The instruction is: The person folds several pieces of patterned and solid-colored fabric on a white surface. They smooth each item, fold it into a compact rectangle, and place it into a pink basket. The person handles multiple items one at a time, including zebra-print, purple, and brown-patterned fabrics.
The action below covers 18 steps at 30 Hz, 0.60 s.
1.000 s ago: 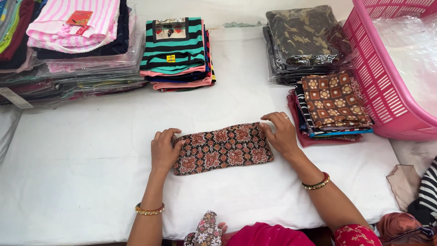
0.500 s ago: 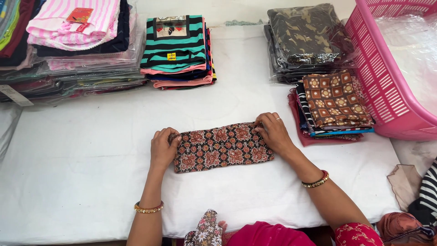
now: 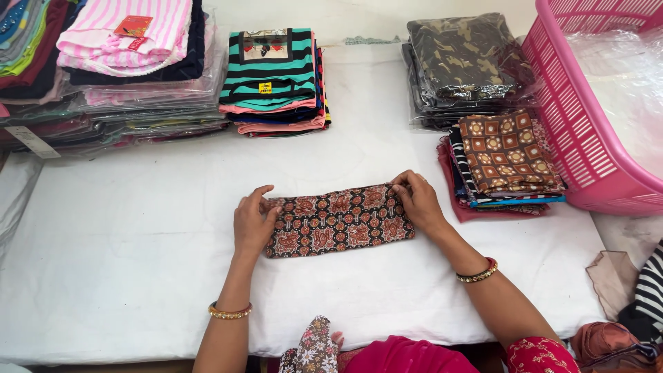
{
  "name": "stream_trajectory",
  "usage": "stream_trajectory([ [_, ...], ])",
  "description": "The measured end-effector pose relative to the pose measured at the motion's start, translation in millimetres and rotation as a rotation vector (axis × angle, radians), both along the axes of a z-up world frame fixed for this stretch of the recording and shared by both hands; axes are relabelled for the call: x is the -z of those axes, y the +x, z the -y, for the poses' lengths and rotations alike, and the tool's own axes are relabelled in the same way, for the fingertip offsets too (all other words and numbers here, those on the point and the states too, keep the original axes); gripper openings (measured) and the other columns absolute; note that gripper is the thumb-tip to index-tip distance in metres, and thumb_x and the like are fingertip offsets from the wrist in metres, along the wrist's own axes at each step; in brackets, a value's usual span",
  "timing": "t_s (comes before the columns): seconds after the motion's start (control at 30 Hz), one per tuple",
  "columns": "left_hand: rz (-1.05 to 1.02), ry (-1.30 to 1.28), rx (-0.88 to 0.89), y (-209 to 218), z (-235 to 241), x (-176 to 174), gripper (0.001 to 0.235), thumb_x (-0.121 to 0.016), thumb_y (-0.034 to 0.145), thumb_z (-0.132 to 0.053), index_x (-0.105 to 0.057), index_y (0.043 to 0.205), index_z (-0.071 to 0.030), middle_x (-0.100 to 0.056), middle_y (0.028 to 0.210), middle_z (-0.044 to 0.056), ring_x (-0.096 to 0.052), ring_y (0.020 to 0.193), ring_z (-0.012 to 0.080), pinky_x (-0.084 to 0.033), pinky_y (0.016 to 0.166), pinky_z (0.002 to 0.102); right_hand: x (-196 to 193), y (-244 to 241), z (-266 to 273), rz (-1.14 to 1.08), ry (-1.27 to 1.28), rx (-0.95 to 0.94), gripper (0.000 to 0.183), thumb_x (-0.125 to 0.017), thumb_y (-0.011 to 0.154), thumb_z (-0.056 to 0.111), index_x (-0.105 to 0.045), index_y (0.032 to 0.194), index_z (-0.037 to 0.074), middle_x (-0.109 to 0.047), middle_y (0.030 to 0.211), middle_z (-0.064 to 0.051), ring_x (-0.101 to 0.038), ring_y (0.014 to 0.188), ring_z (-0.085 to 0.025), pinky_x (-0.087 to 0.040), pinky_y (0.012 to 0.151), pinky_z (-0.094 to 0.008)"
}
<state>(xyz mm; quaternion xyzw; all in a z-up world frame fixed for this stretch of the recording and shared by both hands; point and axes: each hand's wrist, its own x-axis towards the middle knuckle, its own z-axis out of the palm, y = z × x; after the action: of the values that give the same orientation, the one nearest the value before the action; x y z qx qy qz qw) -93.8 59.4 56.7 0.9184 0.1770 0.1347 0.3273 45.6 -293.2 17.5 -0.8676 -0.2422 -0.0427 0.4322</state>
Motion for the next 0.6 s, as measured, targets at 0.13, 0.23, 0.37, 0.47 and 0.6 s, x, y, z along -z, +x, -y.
stream_trajectory([
  [0.13, 0.349, 0.243, 0.056, -5.3, 10.6, -8.2, 0.032, -0.075, 0.085, -0.012, -0.071, 0.117, -0.013, -0.067, 0.095, 0.004, -0.061, 0.094, 0.0233, -0.048, 0.085, 0.04, -20.7, -6.6, -5.0, -0.249, 0.044, 0.028, 0.043, -0.072, 0.096, 0.023, -0.053, 0.132, 0.009, -0.064, 0.071, -0.004, -0.054, 0.063, -0.013, -0.046, 0.06, -0.03],
  [0.23, 0.41, 0.128, 0.117, -3.9, 24.6, -10.3, 0.022, -0.073, 0.091, -0.012, -0.073, 0.114, -0.012, -0.068, 0.096, 0.002, -0.062, 0.093, 0.0193, -0.052, 0.085, 0.036, -32.3, -11.2, -5.5, -0.246, 0.094, -0.044, 0.067, -0.077, 0.089, 0.025, -0.043, 0.145, 0.014, -0.066, 0.07, 0.002, -0.061, 0.064, -0.009, -0.05, 0.062, -0.027],
  [0.37, 0.336, -0.179, 0.186, -2.5, 33.9, -6.6, 0.02, -0.072, 0.094, -0.015, -0.074, 0.113, -0.011, -0.069, 0.094, 0.0, -0.065, 0.086, 0.014, -0.055, 0.079, 0.03, -38.0, -12.8, -6.0, -0.273, 0.014, -0.027, 0.079, -0.08, 0.086, 0.023, -0.038, 0.152, 0.018, -0.06, 0.064, -0.001, -0.056, 0.059, -0.011, -0.048, 0.059, -0.03],
  [0.47, 0.247, -0.553, 0.224, 0.0, 27.0, 9.3, 0.021, -0.07, 0.096, -0.015, -0.074, 0.115, -0.007, -0.07, 0.094, 0.002, -0.065, 0.08, 0.0108, -0.056, 0.076, 0.027, -42.0, -13.6, -5.7, -0.246, -0.06, -0.038, 0.088, -0.081, 0.081, 0.016, -0.033, 0.155, 0.019, -0.056, 0.06, -0.001, -0.054, 0.057, -0.01, -0.047, 0.059, -0.028],
  [0.6, 0.065, -0.976, 0.328, 0.8, 15.5, 15.6, 0.028, -0.061, 0.101, -0.021, -0.067, 0.123, -0.006, -0.069, 0.096, 0.005, -0.069, 0.08, 0.0123, -0.06, 0.075, 0.028, -47.4, -18.8, -16.2, -0.432, 0.136, -0.049, 0.089, -0.076, 0.085, 0.006, -0.031, 0.16, 0.021, -0.049, 0.071, 0.003, -0.05, 0.062, -0.006, -0.044, 0.059, -0.022],
])
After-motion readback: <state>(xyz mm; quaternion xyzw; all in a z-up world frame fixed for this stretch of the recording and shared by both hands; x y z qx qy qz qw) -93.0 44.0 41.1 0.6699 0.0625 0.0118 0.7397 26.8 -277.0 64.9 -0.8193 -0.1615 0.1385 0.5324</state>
